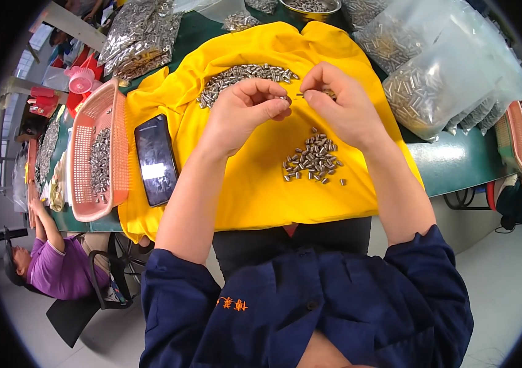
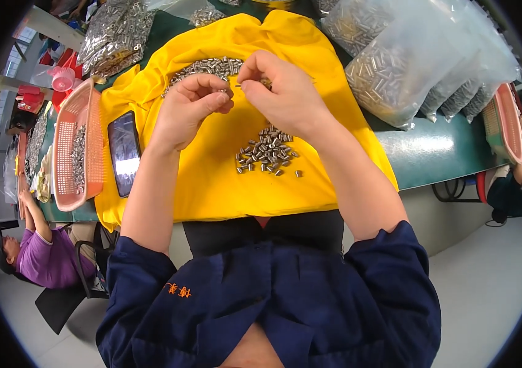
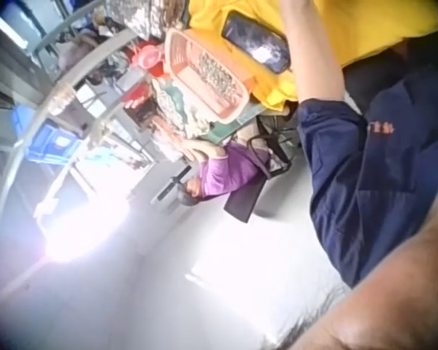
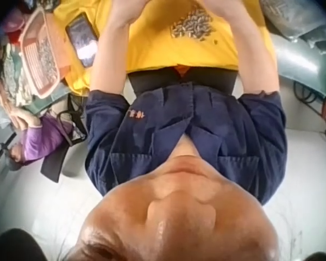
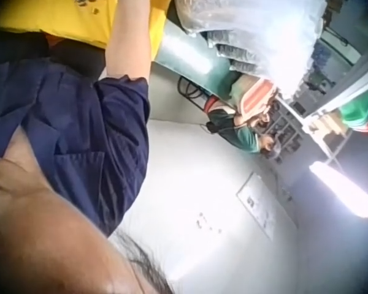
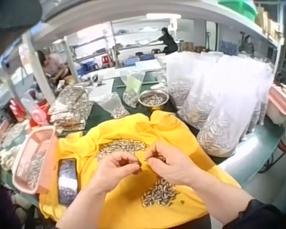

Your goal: Sorting and inspecting small metal electronic components on a yellow cloth at a workbench.

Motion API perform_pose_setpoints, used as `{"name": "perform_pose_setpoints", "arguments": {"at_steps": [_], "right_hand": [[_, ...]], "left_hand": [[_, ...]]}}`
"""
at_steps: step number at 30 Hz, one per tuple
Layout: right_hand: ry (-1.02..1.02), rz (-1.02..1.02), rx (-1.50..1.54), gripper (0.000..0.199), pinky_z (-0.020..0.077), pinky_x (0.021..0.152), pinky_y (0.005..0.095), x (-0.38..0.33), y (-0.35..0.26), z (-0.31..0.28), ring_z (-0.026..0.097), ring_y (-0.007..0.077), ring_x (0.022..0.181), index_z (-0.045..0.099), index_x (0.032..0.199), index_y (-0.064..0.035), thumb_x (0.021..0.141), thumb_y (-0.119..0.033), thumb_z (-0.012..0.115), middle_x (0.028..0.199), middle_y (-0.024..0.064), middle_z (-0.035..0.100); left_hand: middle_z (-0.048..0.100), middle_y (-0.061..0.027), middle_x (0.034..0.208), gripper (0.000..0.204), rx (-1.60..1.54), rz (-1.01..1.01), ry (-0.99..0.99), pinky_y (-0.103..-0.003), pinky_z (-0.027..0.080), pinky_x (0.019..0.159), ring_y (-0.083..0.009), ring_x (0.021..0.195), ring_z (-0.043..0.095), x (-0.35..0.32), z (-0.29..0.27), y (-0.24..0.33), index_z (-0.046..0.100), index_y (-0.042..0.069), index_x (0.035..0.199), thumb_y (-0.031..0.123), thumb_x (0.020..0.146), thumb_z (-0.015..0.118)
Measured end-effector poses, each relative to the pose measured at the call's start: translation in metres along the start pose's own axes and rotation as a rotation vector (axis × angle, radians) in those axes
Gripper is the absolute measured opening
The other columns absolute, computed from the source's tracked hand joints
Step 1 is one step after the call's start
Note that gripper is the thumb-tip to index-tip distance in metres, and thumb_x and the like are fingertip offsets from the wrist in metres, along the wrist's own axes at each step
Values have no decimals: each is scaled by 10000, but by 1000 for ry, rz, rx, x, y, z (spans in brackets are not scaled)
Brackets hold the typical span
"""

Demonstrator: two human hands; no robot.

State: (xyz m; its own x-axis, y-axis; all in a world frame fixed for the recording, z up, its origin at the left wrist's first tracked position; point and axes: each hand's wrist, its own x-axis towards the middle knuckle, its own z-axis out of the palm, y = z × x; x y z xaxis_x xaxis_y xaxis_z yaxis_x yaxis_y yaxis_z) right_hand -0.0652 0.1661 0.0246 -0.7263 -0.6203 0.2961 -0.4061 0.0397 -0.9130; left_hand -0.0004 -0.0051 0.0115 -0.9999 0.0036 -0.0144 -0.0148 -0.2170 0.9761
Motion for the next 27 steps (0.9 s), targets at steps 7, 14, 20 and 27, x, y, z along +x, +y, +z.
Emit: {"name": "perform_pose_setpoints", "arguments": {"at_steps": [7,14,20,27], "right_hand": [[-89,72,43,41,368,596,191,-3,-7,1,429,57,686,478,797,-26,758,-38,483,740,-3,470],[-93,49,1,47,369,556,194,-6,-5,5,426,61,632,480,802,-26,756,-37,479,709,-4,471],[-40,-35,-146,67,411,553,251,-3,-7,6,508,143,601,490,777,-18,725,-60,492,673,62,532],[19,-80,-224,56,416,547,353,-6,6,10,533,292,640,497,748,-73,716,-115,517,701,121,533]], "left_hand": [[600,-74,789,138,-93,-13,10,-244,478,681,-146,717,593,-3,8,-4,565,-19,871,26,746,601],[602,-75,791,142,-46,18,2,-236,471,694,-136,732,586,-3,5,-9,561,-22,878,24,748,594],[600,-80,801,139,-70,18,8,-237,469,690,-139,738,586,-2,6,-6,570,-24,880,24,751,587],[604,-72,793,111,398,84,180,-224,456,667,-120,723,564,2,9,-18,602,-31,810,-8,702,604]]}}
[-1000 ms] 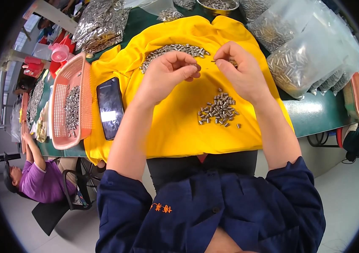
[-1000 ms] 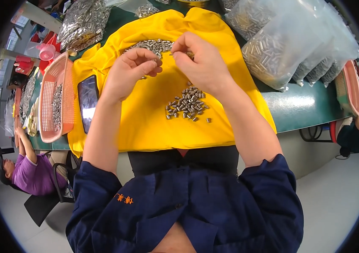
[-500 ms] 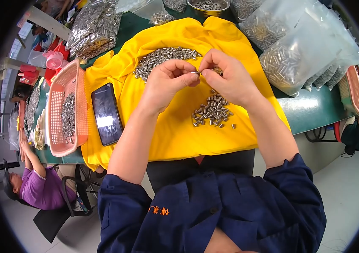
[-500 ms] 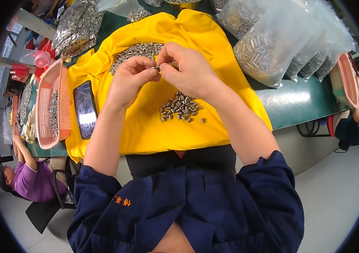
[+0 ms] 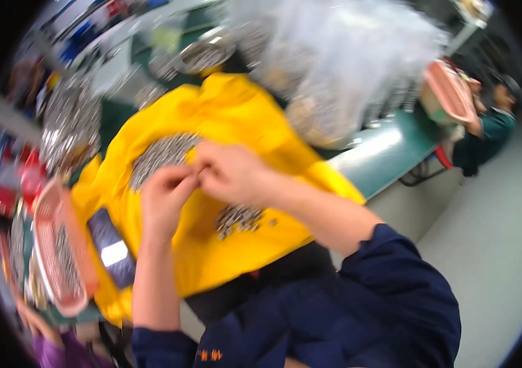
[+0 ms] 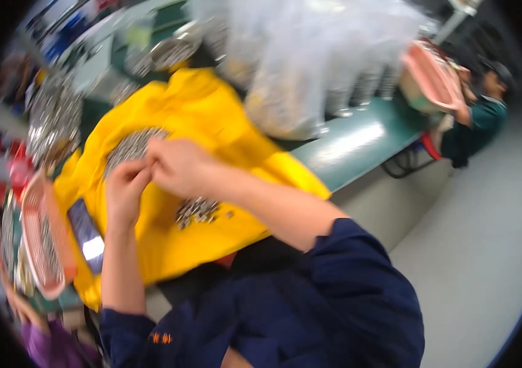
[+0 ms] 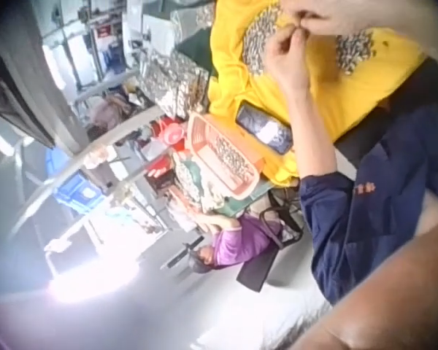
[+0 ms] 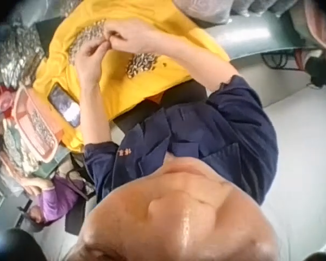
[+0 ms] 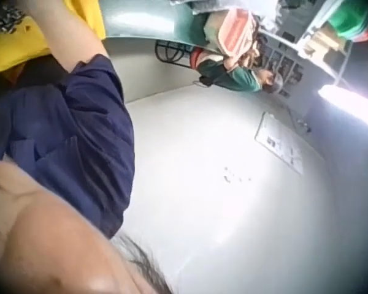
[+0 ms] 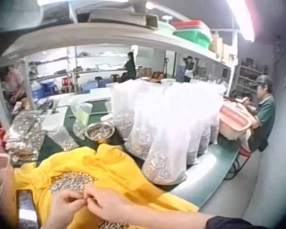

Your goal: Sorting and inspecting small metal electronic components on a yellow cloth at a workbench.

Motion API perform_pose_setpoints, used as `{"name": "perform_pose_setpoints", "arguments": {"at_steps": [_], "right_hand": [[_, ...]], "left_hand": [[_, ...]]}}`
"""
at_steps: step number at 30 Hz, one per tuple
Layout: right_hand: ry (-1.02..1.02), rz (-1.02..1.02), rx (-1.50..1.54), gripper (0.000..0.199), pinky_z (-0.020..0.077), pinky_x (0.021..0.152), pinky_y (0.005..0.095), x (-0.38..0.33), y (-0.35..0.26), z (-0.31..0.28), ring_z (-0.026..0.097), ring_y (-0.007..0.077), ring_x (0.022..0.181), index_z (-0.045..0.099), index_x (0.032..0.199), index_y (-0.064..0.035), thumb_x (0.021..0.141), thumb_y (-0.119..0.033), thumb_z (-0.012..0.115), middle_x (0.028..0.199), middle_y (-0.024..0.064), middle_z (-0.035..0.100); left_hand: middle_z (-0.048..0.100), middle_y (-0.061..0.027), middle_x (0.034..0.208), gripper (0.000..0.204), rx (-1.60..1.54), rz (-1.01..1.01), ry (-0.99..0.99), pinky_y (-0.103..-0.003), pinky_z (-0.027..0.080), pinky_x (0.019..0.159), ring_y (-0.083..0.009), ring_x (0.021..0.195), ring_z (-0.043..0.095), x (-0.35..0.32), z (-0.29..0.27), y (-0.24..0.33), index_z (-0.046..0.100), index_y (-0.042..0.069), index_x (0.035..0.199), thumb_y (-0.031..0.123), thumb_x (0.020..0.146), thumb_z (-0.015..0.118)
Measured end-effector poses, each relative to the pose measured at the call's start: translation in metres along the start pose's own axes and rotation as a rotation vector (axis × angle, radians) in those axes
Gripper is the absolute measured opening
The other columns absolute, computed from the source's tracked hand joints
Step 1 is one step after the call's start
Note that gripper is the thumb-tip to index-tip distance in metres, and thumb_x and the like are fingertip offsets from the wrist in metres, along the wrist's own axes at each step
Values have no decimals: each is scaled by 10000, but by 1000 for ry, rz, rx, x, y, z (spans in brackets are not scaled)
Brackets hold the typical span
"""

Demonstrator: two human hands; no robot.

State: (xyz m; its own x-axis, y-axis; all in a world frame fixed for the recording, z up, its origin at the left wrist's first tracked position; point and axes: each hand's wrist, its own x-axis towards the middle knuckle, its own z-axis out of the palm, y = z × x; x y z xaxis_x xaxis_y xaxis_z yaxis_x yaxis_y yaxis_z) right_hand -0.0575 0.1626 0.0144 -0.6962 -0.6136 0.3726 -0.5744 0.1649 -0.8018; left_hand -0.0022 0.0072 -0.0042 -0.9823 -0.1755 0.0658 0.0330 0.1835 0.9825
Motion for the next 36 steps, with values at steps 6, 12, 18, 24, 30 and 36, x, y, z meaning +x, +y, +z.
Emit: {"name": "perform_pose_setpoints", "arguments": {"at_steps": [6,12,18,24,30,36], "right_hand": [[19,-6,8,63,401,536,371,1,-11,-1,518,320,628,455,764,-48,729,-84,493,671,136,527],[-5,-44,-6,60,399,527,367,1,-13,-3,519,303,607,459,763,-52,729,-82,498,662,128,529],[75,-3,-35,65,408,531,337,-3,-18,-5,535,269,607,472,774,-45,724,-80,497,657,117,537],[1,0,138,50,428,575,282,2,-7,1,535,183,619,511,752,-44,726,-88,512,685,87,540],[-36,44,105,63,414,591,250,3,-14,-11,497,127,643,480,800,-7,741,-26,486,702,65,521],[-50,9,43,83,401,538,352,2,-14,2,522,301,608,443,802,-32,738,-67,483,662,138,531]], "left_hand": [[593,-76,839,125,-251,7,-9,-235,462,708,-135,736,569,-6,1,11,569,-29,854,-71,741,540],[591,-79,816,143,-548,-128,-134,-269,485,693,-157,725,582,-2,-4,8,552,-14,898,-52,762,527],[589,-80,803,104,-474,-102,-50,-271,490,683,-158,708,582,-5,-12,5,565,-14,845,-54,755,532],[581,-103,790,94,-337,-102,-45,-261,483,684,-176,721,582,-8,-6,9,552,-45,837,-25,745,550],[602,-98,802,108,-437,-76,-132,-248,480,690,-158,731,592,1,-2,11,563,-38,854,-7,750,564],[610,-92,807,100,-337,-49,-111,-225,471,685,-136,739,591,-3,-9,10,578,-33,840,-7,743,576]]}}
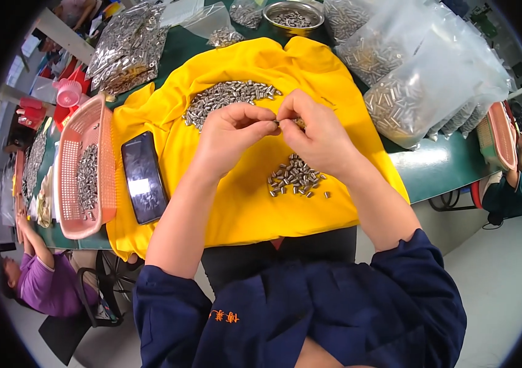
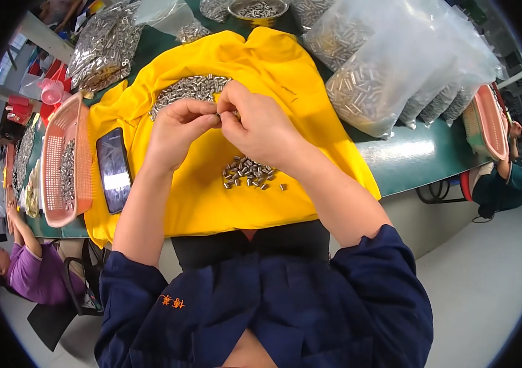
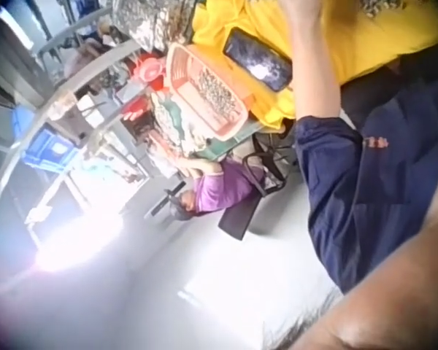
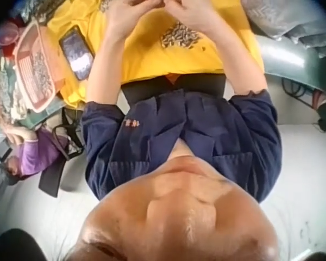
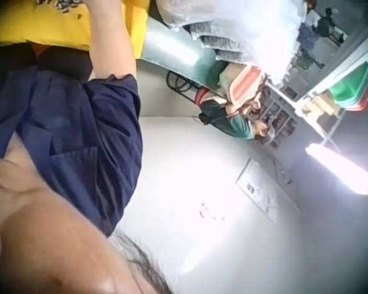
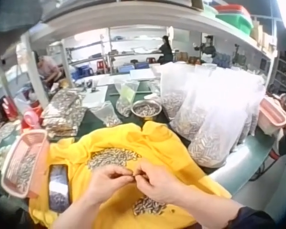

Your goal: Sorting and inspecting small metal electronic components on a yellow cloth at a workbench.

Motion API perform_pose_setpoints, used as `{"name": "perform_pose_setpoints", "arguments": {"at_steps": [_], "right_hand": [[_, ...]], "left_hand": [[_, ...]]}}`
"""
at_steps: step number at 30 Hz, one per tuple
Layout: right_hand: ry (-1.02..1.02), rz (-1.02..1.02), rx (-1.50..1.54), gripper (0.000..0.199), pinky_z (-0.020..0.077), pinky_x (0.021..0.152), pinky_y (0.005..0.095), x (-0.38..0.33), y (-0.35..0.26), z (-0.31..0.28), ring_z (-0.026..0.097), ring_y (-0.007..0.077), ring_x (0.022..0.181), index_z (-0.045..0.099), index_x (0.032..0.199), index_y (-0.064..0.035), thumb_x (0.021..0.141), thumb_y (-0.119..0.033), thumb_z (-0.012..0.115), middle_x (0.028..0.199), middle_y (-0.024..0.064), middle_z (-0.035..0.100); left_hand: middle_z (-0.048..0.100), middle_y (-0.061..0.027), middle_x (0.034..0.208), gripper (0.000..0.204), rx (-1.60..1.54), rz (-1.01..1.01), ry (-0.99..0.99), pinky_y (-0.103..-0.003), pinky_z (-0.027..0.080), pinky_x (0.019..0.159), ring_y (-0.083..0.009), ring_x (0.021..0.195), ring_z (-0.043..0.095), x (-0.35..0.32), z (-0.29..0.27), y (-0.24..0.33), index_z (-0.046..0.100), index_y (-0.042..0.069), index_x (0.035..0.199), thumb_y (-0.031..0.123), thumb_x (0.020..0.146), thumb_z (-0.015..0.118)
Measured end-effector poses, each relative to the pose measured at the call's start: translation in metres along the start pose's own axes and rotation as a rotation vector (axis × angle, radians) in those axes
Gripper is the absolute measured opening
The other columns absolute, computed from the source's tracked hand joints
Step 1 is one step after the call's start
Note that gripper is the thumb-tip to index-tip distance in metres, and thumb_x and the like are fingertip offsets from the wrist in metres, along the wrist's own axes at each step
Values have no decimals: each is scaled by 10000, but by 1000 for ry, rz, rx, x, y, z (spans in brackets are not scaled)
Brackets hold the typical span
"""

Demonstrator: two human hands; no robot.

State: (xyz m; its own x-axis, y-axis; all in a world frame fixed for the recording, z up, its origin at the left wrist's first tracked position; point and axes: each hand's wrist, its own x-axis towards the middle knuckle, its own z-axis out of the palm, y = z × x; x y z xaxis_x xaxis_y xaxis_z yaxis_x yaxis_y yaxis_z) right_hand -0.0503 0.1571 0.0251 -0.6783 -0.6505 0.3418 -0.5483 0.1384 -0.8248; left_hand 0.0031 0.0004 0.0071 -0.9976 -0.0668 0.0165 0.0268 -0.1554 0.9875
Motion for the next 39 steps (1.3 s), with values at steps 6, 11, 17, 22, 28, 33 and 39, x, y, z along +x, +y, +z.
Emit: {"name": "perform_pose_setpoints", "arguments": {"at_steps": [6,11,17,22,28,33,39], "right_hand": [[29,2,1,72,400,553,338,-1,-2,3,511,284,612,446,805,-33,747,-60,481,671,131,519],[52,24,18,49,403,581,282,-2,-2,-2,500,202,627,456,796,-26,751,-26,474,692,93,506],[283,-13,41,44,376,550,236,-1,-6,-17,456,130,588,463,789,-21,750,-5,477,676,62,476],[202,-69,-34,62,392,497,252,-5,-6,-8,487,168,526,463,786,-24,736,3,490,645,90,501],[224,-63,-42,66,394,483,265,-1,-3,-9,483,177,504,463,785,-22,733,6,491,628,88,498],[207,-30,-23,66,399,490,261,2,1,-8,486,163,508,464,781,-23,729,8,489,632,85,505],[236,-39,-21,65,403,493,255,2,-3,-16,492,159,511,474,792,-26,733,-2,485,636,80,512]], "left_hand": [[608,-67,818,123,9,22,-10,-216,464,693,-120,743,585,-2,2,1,578,-23,871,-7,749,573],[607,-44,822,142,-35,40,-65,-207,461,687,-102,749,578,3,4,6,584,-13,895,3,755,574],[617,-34,750,144,576,208,234,-202,445,629,-75,682,564,53,-53,42,611,7,853,85,732,603],[627,-97,827,204,1122,397,420,-265,456,694,-197,759,605,134,-103,82,617,77,906,203,754,571],[619,-88,840,225,1449,278,162,-324,455,715,-246,794,580,189,-125,73,628,115,891,237,708,580],[618,-84,867,244,1478,350,188,-319,457,720,-245,803,580,184,-121,77,617,132,943,241,733,559],[618,-95,865,229,1315,403,170,-288,458,696,-224,772,596,109,-96,98,612,106,947,210,751,558]]}}
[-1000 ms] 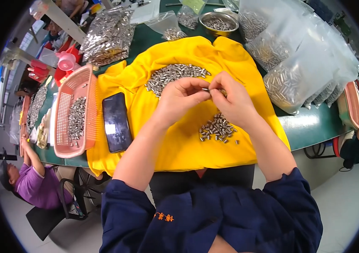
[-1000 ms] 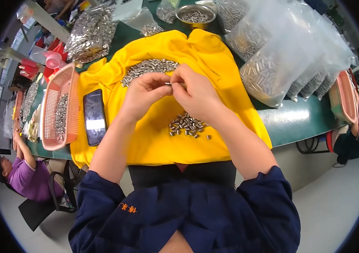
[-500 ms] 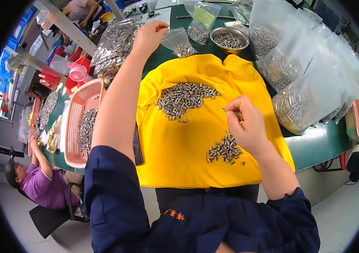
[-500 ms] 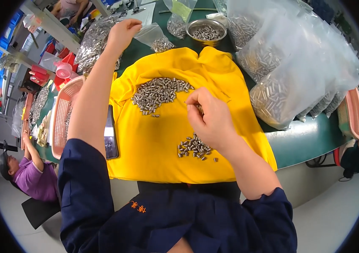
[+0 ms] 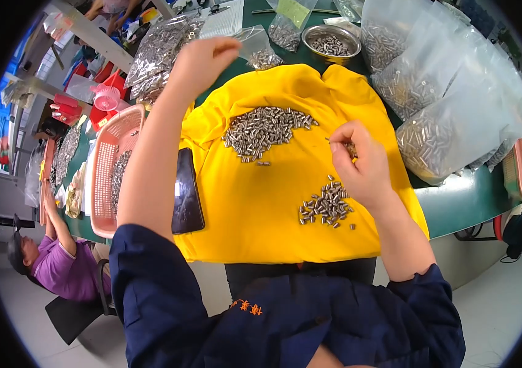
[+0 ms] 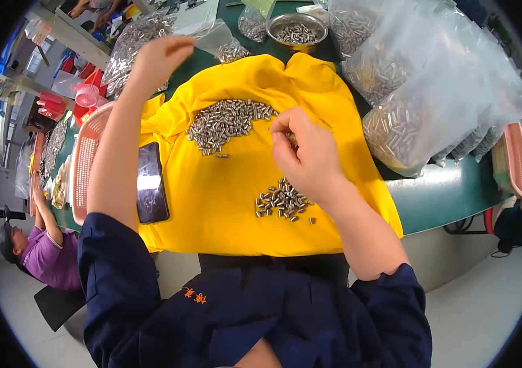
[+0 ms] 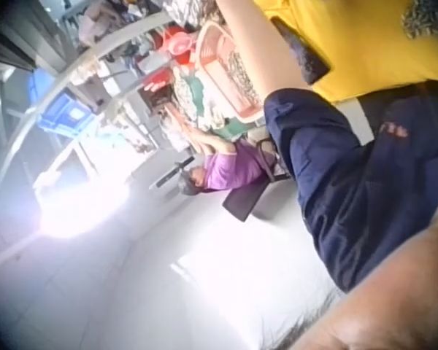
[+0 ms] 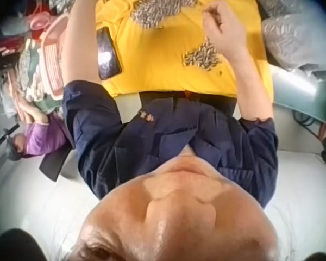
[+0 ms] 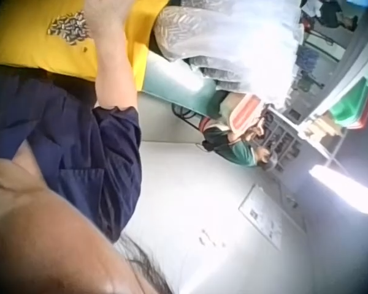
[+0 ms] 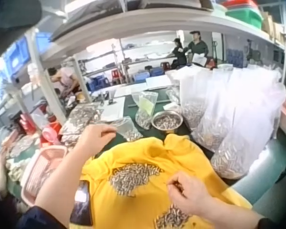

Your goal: Sorting and inspecting small metal electronic components on a yellow cloth at a workbench.

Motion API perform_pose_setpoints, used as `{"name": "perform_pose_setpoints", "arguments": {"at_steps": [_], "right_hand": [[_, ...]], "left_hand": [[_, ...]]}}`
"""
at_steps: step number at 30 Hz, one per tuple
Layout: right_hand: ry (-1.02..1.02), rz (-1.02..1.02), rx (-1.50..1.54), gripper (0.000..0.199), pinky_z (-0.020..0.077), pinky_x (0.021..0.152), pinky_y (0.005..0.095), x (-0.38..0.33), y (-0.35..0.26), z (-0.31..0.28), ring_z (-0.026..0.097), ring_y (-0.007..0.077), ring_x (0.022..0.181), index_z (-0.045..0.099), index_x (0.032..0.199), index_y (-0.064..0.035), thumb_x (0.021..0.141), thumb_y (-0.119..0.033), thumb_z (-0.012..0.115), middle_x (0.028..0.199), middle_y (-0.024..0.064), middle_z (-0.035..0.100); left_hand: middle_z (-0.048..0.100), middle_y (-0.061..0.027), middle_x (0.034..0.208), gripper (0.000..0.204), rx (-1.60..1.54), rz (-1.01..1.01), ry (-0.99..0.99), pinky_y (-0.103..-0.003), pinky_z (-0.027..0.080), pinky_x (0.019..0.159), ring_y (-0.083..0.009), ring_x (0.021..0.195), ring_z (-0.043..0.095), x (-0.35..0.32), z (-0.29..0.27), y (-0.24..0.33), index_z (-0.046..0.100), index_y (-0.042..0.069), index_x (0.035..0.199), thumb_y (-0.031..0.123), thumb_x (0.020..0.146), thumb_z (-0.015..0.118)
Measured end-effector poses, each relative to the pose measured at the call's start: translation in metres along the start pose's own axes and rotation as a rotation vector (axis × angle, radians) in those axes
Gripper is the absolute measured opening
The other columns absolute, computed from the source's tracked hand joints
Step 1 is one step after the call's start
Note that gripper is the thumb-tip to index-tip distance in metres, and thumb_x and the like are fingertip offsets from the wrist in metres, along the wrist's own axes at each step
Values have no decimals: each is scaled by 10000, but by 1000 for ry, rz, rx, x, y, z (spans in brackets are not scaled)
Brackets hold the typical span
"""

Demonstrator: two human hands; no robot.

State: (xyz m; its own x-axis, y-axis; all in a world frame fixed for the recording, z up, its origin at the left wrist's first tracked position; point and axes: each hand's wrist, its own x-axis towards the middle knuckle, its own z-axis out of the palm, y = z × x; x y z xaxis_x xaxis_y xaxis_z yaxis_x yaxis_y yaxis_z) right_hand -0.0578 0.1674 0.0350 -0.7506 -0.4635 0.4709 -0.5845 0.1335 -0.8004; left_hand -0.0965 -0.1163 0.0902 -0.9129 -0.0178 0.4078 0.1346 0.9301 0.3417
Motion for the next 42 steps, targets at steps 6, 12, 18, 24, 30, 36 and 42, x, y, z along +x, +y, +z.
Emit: {"name": "perform_pose_setpoints", "arguments": {"at_steps": [6,12,18,24,30,36,42], "right_hand": [[-3,-6,11,50,398,501,305,-4,1,6,517,222,532,484,787,-46,743,-61,501,632,102,526],[-10,-2,71,60,394,514,304,-8,2,6,502,222,541,478,792,-40,743,-66,502,618,94,515],[-26,-19,49,63,393,500,248,-6,4,6,470,133,530,480,796,-24,735,-28,497,638,70,514],[-28,-24,57,70,389,494,245,-5,2,4,463,129,515,482,797,-28,730,-26,500,629,64,511],[-8,-72,64,75,395,492,248,-4,-1,4,477,142,514,482,797,-30,727,-22,509,624,66,511],[-16,-66,35,67,406,494,253,-5,0,7,505,157,534,483,796,-26,734,-19,507,639,75,526],[-49,44,58,76,408,521,289,-6,-3,7,519,207,554,477,802,-35,732,-36,507,650,96,535]], "left_hand": [[572,-89,815,188,-145,102,-441,-335,444,689,-252,766,559,-119,26,42,610,76,837,149,664,624],[559,-81,794,96,-28,130,-306,-343,442,675,-266,779,541,-151,47,60,598,66,780,118,713,555],[555,-93,791,93,17,131,-339,-345,439,683,-274,781,537,-149,46,64,586,51,784,94,707,555],[548,-106,773,99,23,174,-326,-356,435,692,-290,784,528,-151,45,60,582,36,774,70,692,538],[569,-91,815,172,-252,4,-198,-284,455,649,-227,726,562,-144,39,72,581,32,848,-17,694,521],[572,-16,800,180,-1149,-461,-63,-192,436,660,-87,721,552,-118,61,87,572,12,964,34,797,509],[580,-33,825,231,-1053,-452,-245,-203,447,684,-101,731,563,-120,77,78,535,13,1039,31,811,496]]}}
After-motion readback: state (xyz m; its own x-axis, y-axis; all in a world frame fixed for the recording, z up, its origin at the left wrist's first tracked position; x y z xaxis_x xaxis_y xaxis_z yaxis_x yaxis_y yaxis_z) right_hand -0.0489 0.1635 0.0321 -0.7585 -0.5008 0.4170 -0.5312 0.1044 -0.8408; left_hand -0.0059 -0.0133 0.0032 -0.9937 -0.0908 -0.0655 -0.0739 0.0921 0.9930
